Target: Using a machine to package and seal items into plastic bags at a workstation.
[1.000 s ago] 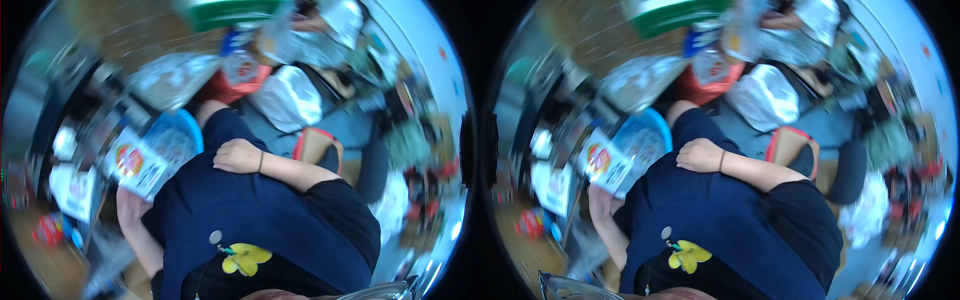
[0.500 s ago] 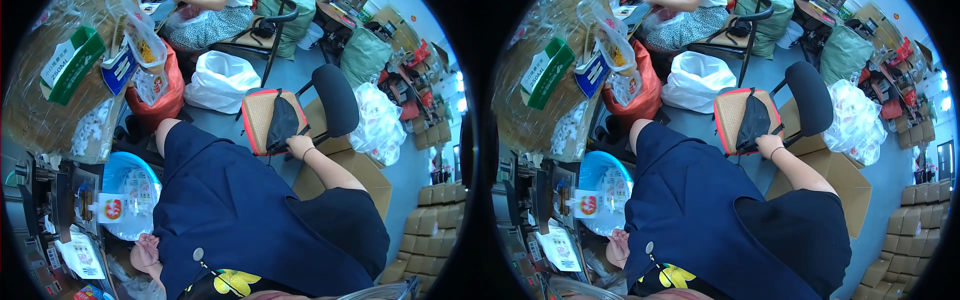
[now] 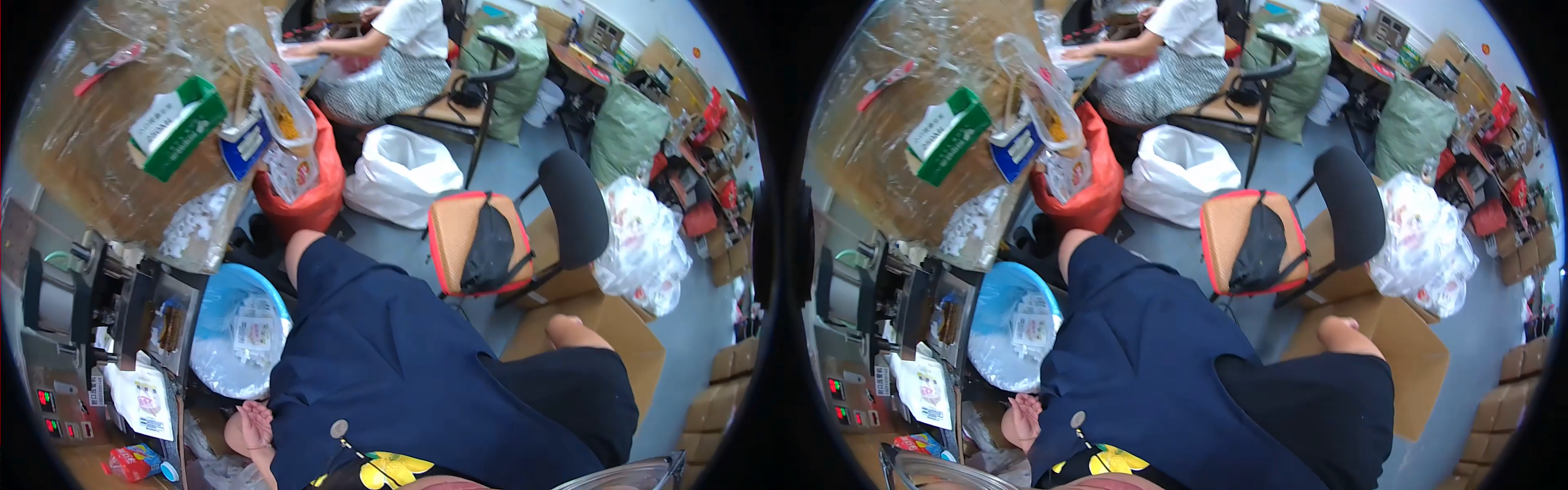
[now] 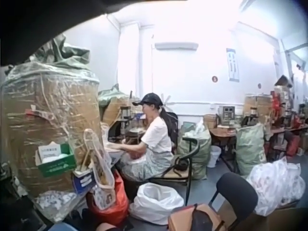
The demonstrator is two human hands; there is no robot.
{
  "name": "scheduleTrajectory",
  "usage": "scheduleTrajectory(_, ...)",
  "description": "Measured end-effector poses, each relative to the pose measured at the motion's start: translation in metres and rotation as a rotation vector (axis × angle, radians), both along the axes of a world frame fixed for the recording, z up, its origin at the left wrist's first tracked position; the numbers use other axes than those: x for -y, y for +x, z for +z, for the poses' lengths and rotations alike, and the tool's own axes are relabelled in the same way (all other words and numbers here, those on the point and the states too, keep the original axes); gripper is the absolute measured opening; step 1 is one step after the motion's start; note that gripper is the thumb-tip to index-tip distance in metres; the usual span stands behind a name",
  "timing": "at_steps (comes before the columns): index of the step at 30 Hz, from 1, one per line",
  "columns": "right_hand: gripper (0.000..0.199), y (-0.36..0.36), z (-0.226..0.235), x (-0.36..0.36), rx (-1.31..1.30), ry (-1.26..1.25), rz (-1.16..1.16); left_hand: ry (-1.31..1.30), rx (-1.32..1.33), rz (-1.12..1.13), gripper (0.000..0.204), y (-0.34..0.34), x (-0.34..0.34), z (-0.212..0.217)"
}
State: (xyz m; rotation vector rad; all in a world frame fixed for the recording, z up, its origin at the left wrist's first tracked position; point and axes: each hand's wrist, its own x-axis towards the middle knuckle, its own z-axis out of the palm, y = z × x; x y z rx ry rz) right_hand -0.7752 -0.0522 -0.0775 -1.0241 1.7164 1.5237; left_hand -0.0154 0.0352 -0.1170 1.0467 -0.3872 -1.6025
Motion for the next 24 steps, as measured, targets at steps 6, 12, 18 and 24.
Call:
scheduleTrajectory(6,0.058,0.007,0.013,0.053,0.023,-0.212,0.101,0.007,-0.131,-0.021,0.045,0.007,0.005,-0.011)
scheduleTrajectory(12,0.058,0.024,0.003,0.074,0.069,-0.343,0.184,0.003,-0.244,-0.063,0.049,0.017,0.017,-0.028)
scheduleTrajectory(18,0.057,0.036,-0.012,0.089,0.107,-0.44,0.265,0.034,-0.249,-0.067,0.049,0.02,0.021,-0.034)
scheduleTrajectory(24,0.057,0.04,-0.033,0.075,0.128,-0.456,0.345,0.033,-0.256,-0.078,0.048,0.018,0.022,-0.033)
